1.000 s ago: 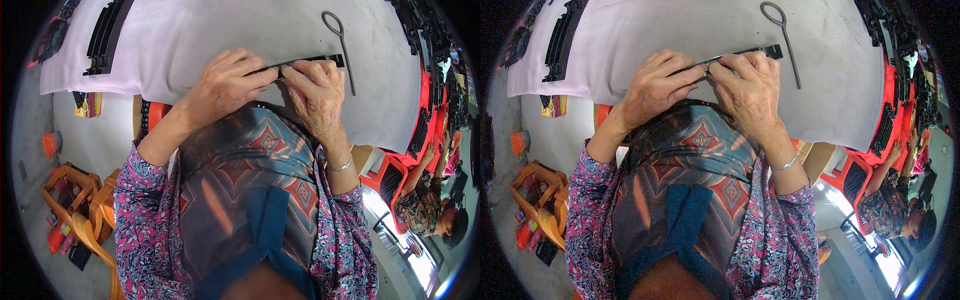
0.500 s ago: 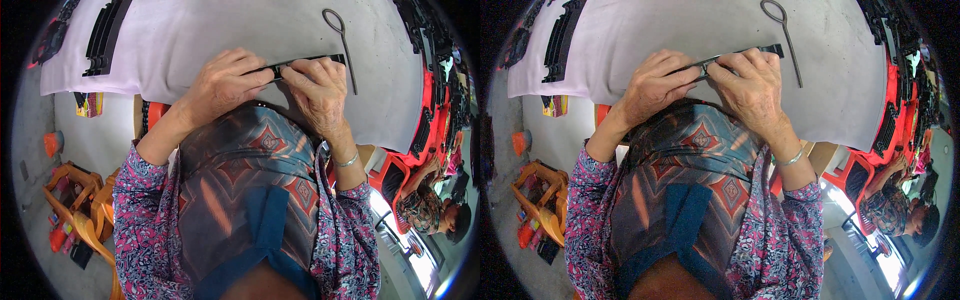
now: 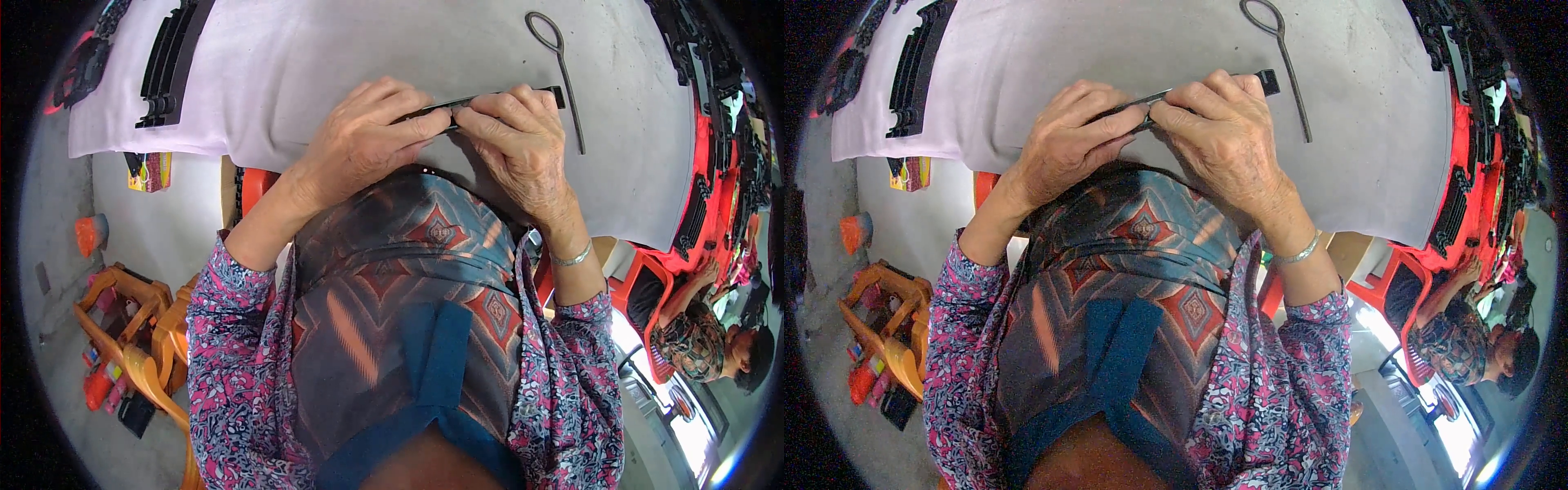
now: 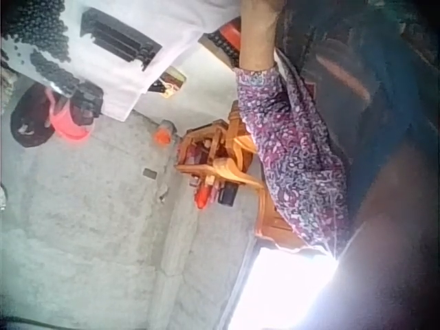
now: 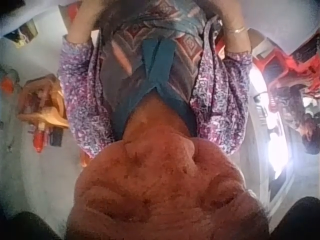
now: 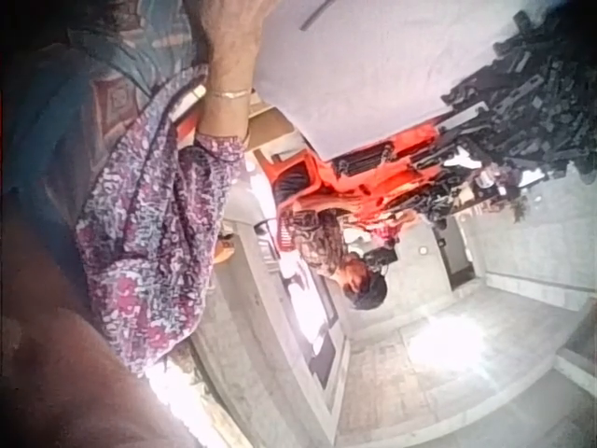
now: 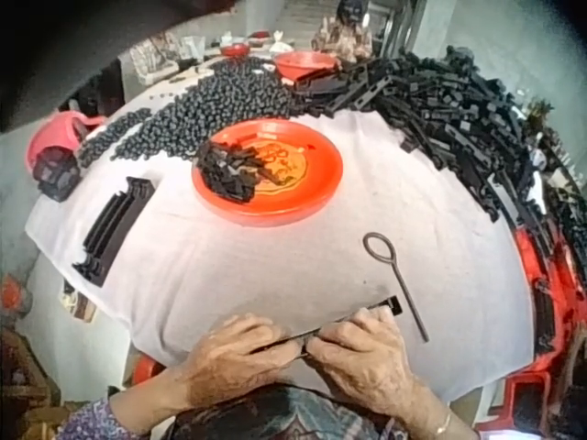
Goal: The person assembles black plastic components by inserting small pieces into the frames by hand and seating them using a metal tool.
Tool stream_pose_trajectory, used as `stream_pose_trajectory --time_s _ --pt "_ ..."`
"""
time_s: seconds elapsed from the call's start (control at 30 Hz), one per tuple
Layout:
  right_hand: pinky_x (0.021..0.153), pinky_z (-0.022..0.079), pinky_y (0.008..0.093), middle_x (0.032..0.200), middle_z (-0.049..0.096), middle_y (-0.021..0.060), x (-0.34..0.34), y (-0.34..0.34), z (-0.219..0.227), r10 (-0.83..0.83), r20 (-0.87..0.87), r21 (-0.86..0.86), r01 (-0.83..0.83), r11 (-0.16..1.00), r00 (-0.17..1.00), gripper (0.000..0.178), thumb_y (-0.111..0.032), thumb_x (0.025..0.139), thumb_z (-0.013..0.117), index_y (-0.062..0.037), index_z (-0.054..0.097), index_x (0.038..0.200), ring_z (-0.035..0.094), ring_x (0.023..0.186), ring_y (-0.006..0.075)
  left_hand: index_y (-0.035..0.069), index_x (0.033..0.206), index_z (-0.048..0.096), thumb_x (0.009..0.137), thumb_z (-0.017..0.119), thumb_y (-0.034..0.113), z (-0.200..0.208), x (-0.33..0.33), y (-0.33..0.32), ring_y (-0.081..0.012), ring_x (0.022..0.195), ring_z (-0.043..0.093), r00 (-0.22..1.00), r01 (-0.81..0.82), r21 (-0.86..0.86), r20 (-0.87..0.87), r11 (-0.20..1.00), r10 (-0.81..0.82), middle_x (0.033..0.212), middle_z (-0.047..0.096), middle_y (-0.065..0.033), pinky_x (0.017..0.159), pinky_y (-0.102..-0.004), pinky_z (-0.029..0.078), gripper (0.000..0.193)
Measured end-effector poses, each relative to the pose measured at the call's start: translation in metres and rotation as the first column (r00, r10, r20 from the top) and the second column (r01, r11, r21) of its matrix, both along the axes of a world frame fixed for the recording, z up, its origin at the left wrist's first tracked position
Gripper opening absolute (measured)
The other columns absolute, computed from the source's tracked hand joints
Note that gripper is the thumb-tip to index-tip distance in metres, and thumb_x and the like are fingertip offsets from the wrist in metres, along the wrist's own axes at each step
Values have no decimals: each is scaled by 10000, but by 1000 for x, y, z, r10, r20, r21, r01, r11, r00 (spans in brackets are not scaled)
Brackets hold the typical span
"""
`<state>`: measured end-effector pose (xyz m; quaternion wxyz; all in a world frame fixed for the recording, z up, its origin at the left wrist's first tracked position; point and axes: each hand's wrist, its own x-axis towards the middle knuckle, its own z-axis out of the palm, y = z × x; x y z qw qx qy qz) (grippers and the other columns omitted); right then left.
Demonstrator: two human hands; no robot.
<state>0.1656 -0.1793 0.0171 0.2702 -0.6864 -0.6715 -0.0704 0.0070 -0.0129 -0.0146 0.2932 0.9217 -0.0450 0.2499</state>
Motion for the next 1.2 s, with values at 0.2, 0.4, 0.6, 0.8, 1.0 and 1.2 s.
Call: stream_pose_trajectory --time_s 0.2,0.4,0.6,0.8,1.0,1.2 --pt "783 432 348 897 634 -7 2 1 1 32 -55 -17 -33 999 998 200 -119 737 761 -109 731 934 573 836 188 106 1097 716 780 733 65 2 0 1 -275 965 613 1000 8 -14 -12 1000 -8 1023 643 -56 820 -383 520 320" --pt "765 446 348 886 628 12 6 2 3 88 -79 -26 -90 996 993 197 -101 750 746 -82 718 944 575 843 203 103 1098 721 759 740 41 2 1 1 -273 948 618 1000 15 -26 -6 1000 -16 1015 648 -59 813 -379 522 346" --pt "737 461 349 879 620 28 10 5 8 159 -79 -66 -164 984 984 206 -78 756 738 -60 710 958 577 851 210 100 1111 719 752 737 29 1 0 3 -277 944 613 999 28 -38 -27 999 -29 1016 647 -66 813 -379 522 366" --pt "763 470 348 925 654 33 4 -1 11 79 -81 -27 -81 996 994 208 -82 754 750 -57 720 958 588 864 217 86 1088 721 771 733 35 5 2 2 -281 929 614 999 33 -45 -16 998 -34 1006 642 -73 815 -386 519 321" --pt "786 474 352 940 692 41 5 -10 21 -151 -88 -17 150 989 985 176 -93 764 775 -72 746 936 601 869 223 65 1033 713 777 741 49 0 2 2 -281 929 614 999 30 -48 21 998 -29 988 639 -79 822 -383 512 258" --pt "779 484 339 884 694 53 2 -13 23 -291 -212 8 300 954 933 138 -91 808 770 -64 758 943 618 825 223 45 1000 704 761 760 42 3 1 1 -283 934 621 1000 23 -56 5 998 -23 1000 650 -88 810 -387 516 245"
